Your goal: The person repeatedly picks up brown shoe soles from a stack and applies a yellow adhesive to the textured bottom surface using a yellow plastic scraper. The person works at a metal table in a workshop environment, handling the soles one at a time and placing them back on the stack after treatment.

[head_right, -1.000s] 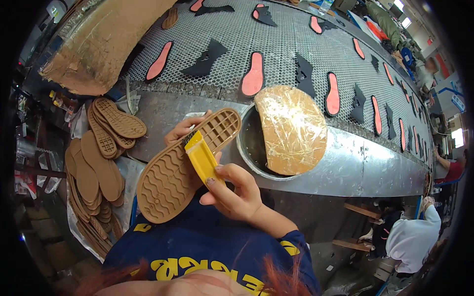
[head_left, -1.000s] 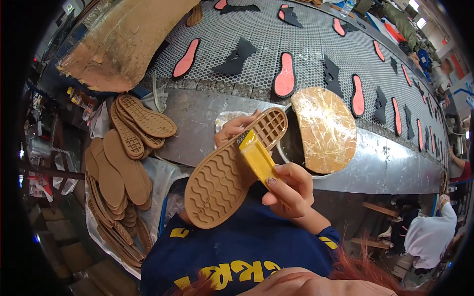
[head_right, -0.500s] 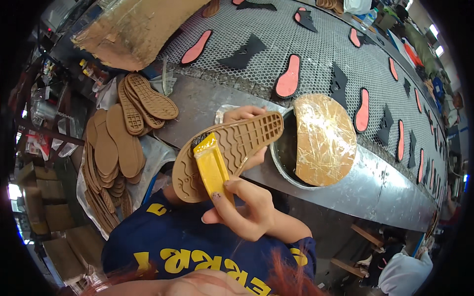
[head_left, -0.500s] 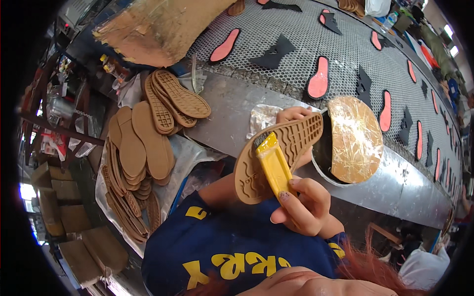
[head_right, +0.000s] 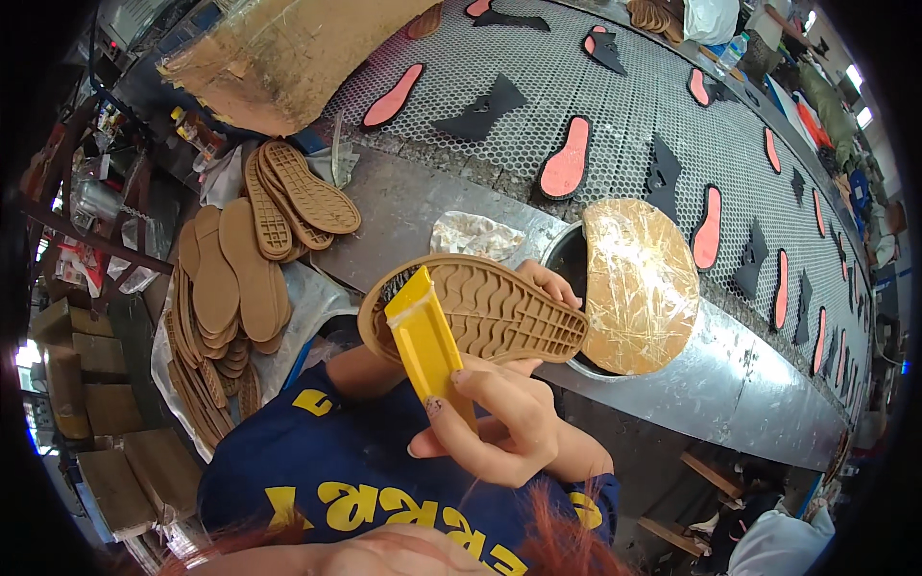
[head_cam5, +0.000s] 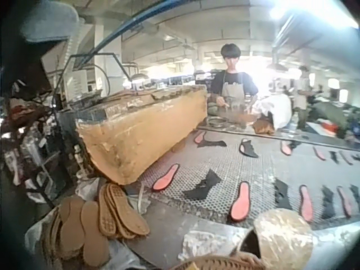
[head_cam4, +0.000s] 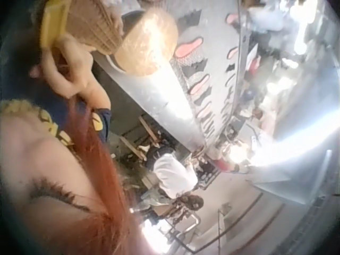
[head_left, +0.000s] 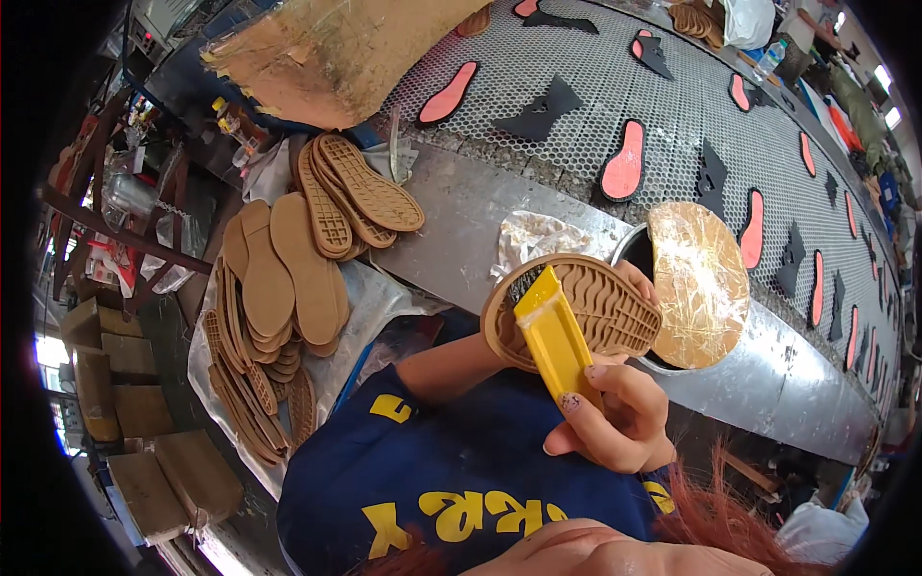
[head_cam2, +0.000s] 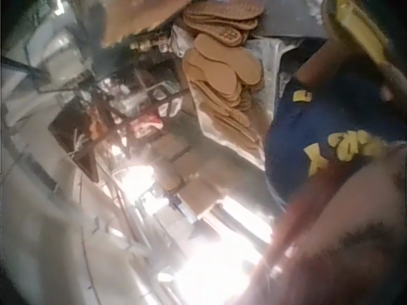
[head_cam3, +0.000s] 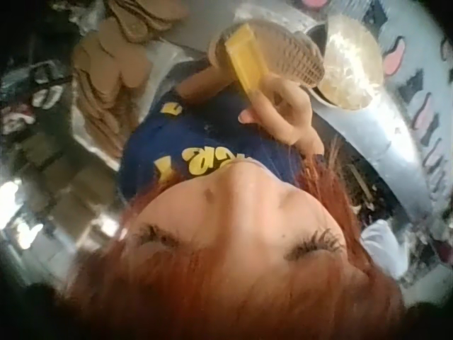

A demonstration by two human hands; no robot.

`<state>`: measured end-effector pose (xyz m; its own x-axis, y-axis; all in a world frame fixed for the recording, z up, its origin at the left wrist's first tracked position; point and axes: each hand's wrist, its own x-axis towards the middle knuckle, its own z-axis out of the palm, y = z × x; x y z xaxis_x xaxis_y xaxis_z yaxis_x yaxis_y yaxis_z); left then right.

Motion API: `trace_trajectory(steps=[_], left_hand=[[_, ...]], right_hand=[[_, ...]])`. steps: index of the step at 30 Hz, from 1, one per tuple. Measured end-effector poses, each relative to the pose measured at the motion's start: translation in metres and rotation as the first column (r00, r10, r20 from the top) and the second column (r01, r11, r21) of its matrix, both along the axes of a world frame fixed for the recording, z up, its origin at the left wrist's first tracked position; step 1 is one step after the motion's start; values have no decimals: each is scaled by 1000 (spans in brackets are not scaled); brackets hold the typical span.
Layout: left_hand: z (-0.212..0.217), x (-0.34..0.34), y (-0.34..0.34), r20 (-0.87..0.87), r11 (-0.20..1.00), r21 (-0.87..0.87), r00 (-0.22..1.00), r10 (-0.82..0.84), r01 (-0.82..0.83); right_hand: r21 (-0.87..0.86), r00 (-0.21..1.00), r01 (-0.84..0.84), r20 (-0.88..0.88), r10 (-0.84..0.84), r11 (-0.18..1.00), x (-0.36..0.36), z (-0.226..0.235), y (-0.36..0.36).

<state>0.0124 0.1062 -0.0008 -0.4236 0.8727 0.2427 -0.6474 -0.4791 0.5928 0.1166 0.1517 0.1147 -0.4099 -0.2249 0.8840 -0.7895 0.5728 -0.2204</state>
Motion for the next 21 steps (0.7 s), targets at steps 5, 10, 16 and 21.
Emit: trace_trajectory(steps=[5, 10, 16, 21], left_hand=[[-5, -12, -4, 132, 943, 132, 938, -322, 305], [-8, -4, -15, 424, 871, 267, 762, -490, 412], [-3, 1, -16, 260, 906, 161, 869, -421, 391], [19, 0, -14, -224, 965, 35, 943, -245, 259]], right_hand=[[25, 998, 22, 60, -24, 999, 1, 5, 6], [-83, 997, 52, 53, -47, 995, 5, 6, 6], [-132, 987, 71, 155, -50, 989, 15, 1, 12], [-230, 977, 166, 173, -128, 959, 23, -1, 21]])
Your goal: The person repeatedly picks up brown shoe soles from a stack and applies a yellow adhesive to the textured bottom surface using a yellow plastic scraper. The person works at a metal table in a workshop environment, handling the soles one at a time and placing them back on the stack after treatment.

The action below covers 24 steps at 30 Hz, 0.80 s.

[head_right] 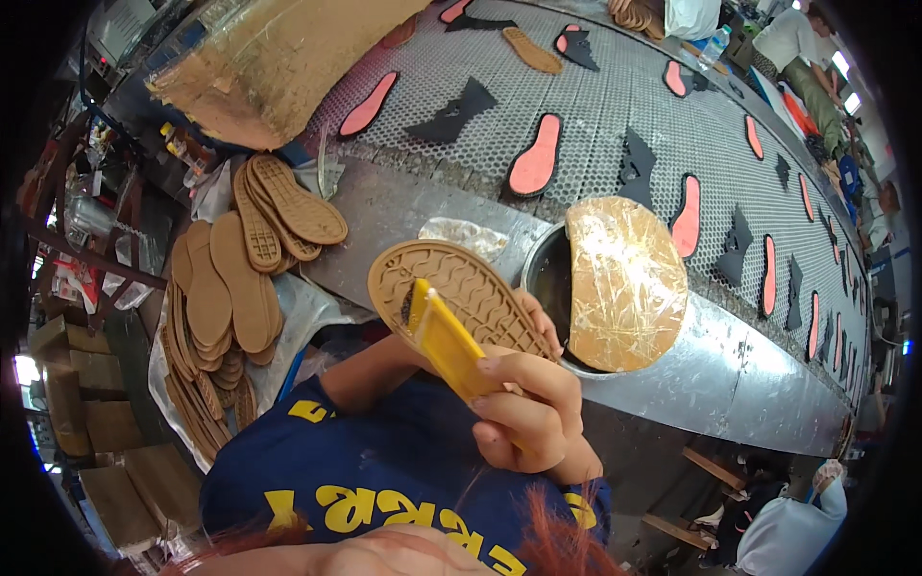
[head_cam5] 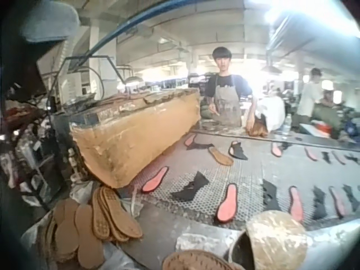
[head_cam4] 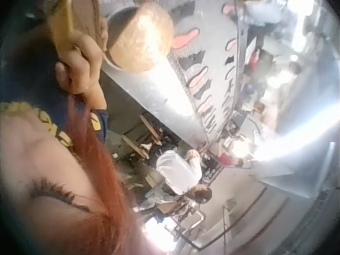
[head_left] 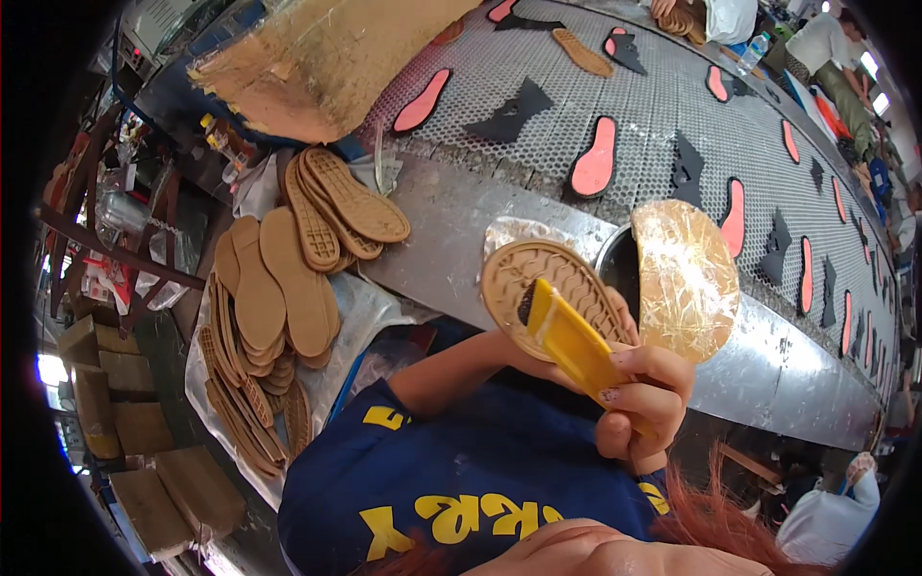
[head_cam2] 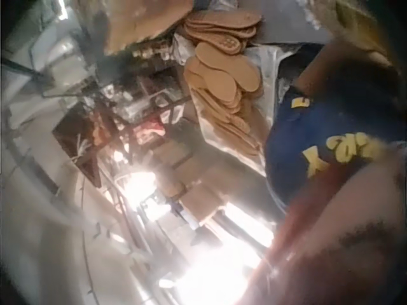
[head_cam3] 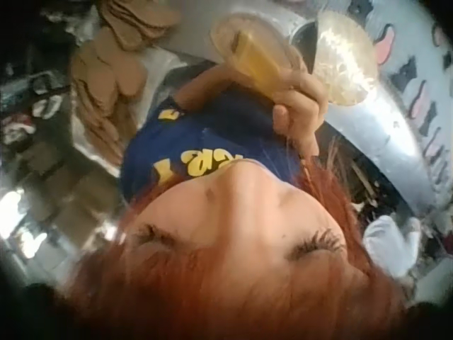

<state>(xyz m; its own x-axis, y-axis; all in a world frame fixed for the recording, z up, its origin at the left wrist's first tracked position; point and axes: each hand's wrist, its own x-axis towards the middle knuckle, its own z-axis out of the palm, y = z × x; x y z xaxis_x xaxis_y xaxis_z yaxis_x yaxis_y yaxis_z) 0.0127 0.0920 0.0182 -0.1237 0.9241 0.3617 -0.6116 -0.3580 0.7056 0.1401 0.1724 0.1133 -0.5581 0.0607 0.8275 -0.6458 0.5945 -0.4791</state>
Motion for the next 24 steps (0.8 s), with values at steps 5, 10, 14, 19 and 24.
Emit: trace_trajectory(steps=[5, 10, 14, 19, 24], left_hand=[[8, -21, -33, -499, 962, -57, 842, 205, -268], [28, -29, -53, 119, 964, -214, 975, 188, -160], [34, -38, -54, 263, 970, -205, 947, 185, -132], [44, -28, -56, 363, 991, -136, 931, 46, 5], [42, -21, -64, 402, 945, -323, 911, 94, 46]], right_hand=[[-134, 952, 282, -83, -294, 950, -4, -7, 4], [-197, 875, 457, -72, -478, 867, -26, -16, 21], [-270, 924, 378, 42, -381, 886, -42, -25, 38], [-102, 944, 331, 51, -327, 938, -53, -14, 47], [141, 920, 391, -19, -392, 910, -56, -10, 35]])
